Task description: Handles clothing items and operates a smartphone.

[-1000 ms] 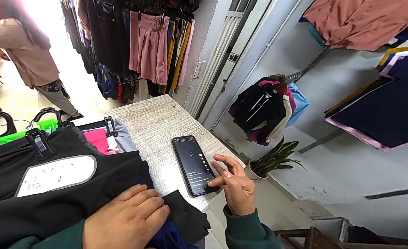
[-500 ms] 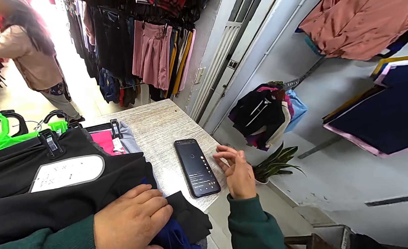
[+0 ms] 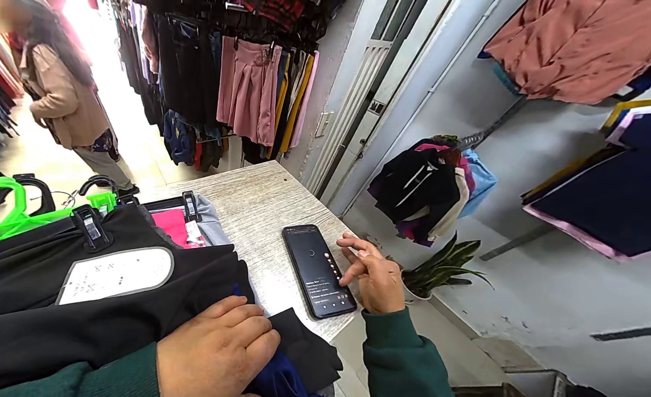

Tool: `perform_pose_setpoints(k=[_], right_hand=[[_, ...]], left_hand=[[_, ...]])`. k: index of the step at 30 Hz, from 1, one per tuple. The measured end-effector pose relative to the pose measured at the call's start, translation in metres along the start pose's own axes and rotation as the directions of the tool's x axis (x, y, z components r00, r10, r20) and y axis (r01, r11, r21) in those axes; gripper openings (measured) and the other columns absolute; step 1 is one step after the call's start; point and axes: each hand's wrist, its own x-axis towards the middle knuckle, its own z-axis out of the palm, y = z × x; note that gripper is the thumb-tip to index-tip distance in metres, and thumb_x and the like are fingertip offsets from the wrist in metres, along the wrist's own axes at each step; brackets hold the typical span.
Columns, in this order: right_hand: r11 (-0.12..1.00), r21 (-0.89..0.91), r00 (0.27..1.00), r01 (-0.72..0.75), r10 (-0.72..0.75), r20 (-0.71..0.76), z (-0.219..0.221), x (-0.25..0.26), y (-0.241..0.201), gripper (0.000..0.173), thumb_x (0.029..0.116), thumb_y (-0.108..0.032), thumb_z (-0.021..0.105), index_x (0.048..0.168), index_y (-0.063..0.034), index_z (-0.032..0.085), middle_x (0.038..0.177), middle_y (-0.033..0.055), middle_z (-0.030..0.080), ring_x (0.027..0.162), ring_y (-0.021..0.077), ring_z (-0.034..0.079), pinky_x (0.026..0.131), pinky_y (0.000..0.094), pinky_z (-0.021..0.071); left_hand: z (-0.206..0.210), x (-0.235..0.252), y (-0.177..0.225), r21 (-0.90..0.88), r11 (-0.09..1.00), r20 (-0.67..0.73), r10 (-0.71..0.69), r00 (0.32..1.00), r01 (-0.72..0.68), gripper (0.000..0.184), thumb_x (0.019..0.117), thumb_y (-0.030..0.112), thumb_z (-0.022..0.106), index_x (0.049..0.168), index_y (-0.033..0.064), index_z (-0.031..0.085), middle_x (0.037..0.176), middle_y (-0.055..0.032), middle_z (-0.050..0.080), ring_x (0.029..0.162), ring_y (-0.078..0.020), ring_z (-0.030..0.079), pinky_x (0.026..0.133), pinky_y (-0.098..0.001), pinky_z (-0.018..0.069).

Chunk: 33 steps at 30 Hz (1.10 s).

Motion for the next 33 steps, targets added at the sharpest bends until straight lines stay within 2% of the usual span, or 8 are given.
perform_pose_setpoints(k=[4, 7, 9, 12, 15, 21, 26, 33], right_hand=[[0.988, 0.152, 0.994, 0.042, -0.056, 0.093, -0.006, -0.005, 0.006, 0.028, 0.0955, -0.013, 0.042, 0.082, -0.0086, 0.066, 0.158, 0.013, 0.043, 0.07, 0.0294, 0.071, 0.049, 0.0441, 0.0583], [0.984, 0.162, 0.979, 0.078, -0.106, 0.175, -0.008, -0.007, 0.001, 0.027, 0.0927, -0.017, 0.053, 0.069, -0.0103, 0.063, 0.159, 0.0105, 0.042, 0.121, 0.0372, 0.063, 0.075, 0.0518, 0.0629], [0.986, 0.133, 0.966, 0.097, -0.125, 0.227, -0.008, -0.007, -0.001, 0.025, 0.0918, -0.019, 0.057, 0.069, -0.0119, 0.065, 0.157, 0.0086, 0.046, 0.136, 0.0378, 0.052, 0.084, 0.0537, 0.0613], [0.992, 0.074, 0.958, 0.104, -0.12, 0.26, -0.003, -0.007, -0.005, 0.021, 0.0917, -0.017, 0.058, 0.073, -0.013, 0.066, 0.153, 0.0078, 0.051, 0.135, 0.0397, 0.053, 0.076, 0.0525, 0.0631], [0.986, 0.1, 0.975, 0.137, -0.152, 0.161, -0.003, -0.007, -0.002, 0.034, 0.0991, -0.026, 0.051, 0.074, -0.0146, 0.07, 0.15, 0.0077, 0.055, 0.136, 0.038, 0.052, 0.094, 0.0566, 0.0574], [0.988, 0.153, 0.999, 0.023, -0.02, -0.025, 0.0, -0.002, 0.006, 0.062, 0.106, -0.061, 0.025, 0.128, -0.0167, 0.063, 0.152, 0.0066, 0.052, 0.122, 0.0354, 0.061, 0.1, 0.057, 0.0524], [0.998, 0.061, 0.998, 0.026, -0.029, 0.06, -0.003, 0.009, 0.017, 0.078, 0.104, -0.066, 0.019, 0.104, -0.0067, 0.07, 0.149, 0.0158, 0.052, 0.13, 0.0381, 0.054, 0.104, 0.057, 0.0494], [0.998, -0.04, 0.992, 0.047, -0.042, 0.119, 0.002, 0.014, 0.017, 0.08, 0.1036, -0.067, 0.02, 0.099, -0.0067, 0.072, 0.145, 0.0164, 0.055, 0.128, 0.0345, 0.055, 0.105, 0.0521, 0.0495]], left_hand=[[0.0, 0.0, -0.001, -0.008, 1.0, 0.009, 0.003, 1.0, -0.003, 0.051, 0.0925, 0.051, 0.063, 0.121, 0.0074, 0.062, 0.117, -0.0124, 0.07, 0.12, -0.0329, 0.065, 0.1, -0.051, 0.0526], [-0.001, 0.0, -0.001, -0.013, 1.0, 0.022, 0.003, 1.0, -0.003, 0.052, 0.0924, 0.05, 0.063, 0.121, 0.007, 0.062, 0.117, -0.0127, 0.069, 0.12, -0.0331, 0.065, 0.1, -0.0513, 0.0521], [-0.001, 0.0, -0.001, -0.01, 1.0, 0.02, 0.005, 1.0, -0.004, 0.052, 0.0929, 0.051, 0.062, 0.121, 0.007, 0.062, 0.117, -0.0127, 0.069, 0.12, -0.033, 0.065, 0.1, -0.0514, 0.0521], [-0.001, 0.0, -0.002, -0.003, 1.0, 0.014, 0.004, 1.0, -0.004, 0.052, 0.0944, 0.051, 0.06, 0.121, 0.0071, 0.062, 0.117, -0.0126, 0.07, 0.12, -0.0327, 0.065, 0.1, -0.0509, 0.0522], [0.0, 0.0, -0.002, 0.001, 1.0, 0.004, 0.006, 1.0, -0.006, 0.052, 0.0937, 0.051, 0.06, 0.121, 0.0075, 0.062, 0.117, -0.0121, 0.07, 0.12, -0.0324, 0.065, 0.1, -0.0506, 0.0524], [0.0, 0.0, -0.003, 0.004, 1.0, -0.01, 0.012, 1.0, -0.012, 0.046, 0.0928, 0.046, 0.064, 0.12, 0.0086, 0.062, 0.117, -0.0116, 0.07, 0.12, -0.0318, 0.065, 0.1, -0.0494, 0.0525], [-0.001, 0.001, -0.005, -0.004, 1.0, -0.024, 0.0, 1.0, -0.001, 0.038, 0.0946, 0.04, 0.065, 0.118, 0.0093, 0.063, 0.115, -0.0106, 0.07, 0.119, -0.0306, 0.066, 0.1, -0.048, 0.0523], [-0.005, 0.002, -0.004, -0.037, 0.999, 0.013, -0.019, 1.0, 0.02, 0.039, 0.0949, 0.038, 0.065, 0.119, 0.0076, 0.063, 0.118, -0.0124, 0.07, 0.122, -0.0321, 0.065, 0.102, -0.0492, 0.0512]])
